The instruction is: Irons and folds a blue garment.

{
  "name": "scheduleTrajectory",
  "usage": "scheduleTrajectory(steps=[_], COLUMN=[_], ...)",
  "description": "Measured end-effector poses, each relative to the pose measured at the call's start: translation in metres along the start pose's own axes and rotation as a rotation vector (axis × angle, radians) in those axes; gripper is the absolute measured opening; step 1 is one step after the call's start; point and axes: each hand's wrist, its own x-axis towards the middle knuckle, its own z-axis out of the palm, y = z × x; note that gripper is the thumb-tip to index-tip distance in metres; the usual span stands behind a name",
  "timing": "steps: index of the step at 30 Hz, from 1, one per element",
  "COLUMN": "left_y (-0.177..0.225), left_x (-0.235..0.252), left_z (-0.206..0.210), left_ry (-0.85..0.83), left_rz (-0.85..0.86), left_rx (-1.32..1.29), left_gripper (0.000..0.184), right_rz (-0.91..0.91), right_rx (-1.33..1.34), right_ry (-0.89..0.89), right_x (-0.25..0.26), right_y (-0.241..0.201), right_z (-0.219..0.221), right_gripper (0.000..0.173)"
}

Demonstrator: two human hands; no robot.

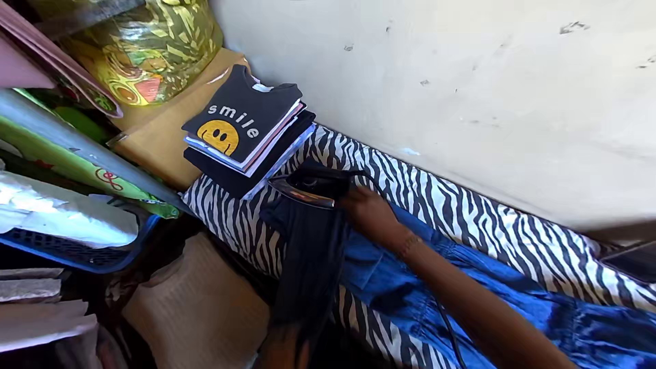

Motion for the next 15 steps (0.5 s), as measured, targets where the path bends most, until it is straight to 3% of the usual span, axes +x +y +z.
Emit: scheduleTrajectory(steps=[1, 3, 5, 8, 10, 13, 15], left_y=[0.014, 0.033, 0.041, 0.025, 0.011, -0.012, -0.026], left_x=[0.025, 0.058, 0.054, 0.041, 0.047, 0.095, 0.129], left_z=[0.014, 0.055, 0.087, 0.07, 0.037, -0.015, -0.037], left_ry=[0.193, 0.343, 0.335, 0.106, 0.188, 0.502, 0.476], left_rz=[0.115, 0.279, 0.391, 0.504, 0.435, 0.142, -0.002], left_rx=[-0.071, -0.189, -0.287, -0.499, -0.523, -0.409, -0.369], left_gripper=[0.04, 0.042, 0.038, 0.021, 0.02, 0.028, 0.03], right_rz=[-0.014, 0.05, 0.115, 0.28, 0.456, 0.659, 0.777], right_rx=[-0.027, -0.045, -0.032, 0.032, 0.088, 0.067, 0.01], right_ry=[0.116, 0.059, -0.099, -0.362, -0.45, -0.494, -0.462], right_x=[0.018, 0.056, 0.087, 0.112, 0.106, 0.058, 0.007], right_y=[0.0, -0.001, -0.001, -0.02, -0.055, -0.086, -0.087], right_z=[0.003, 0.008, 0.012, 0.004, -0.002, -0.012, -0.013], right_gripper=[0.023, 0.042, 0.047, 0.049, 0.051, 0.047, 0.048])
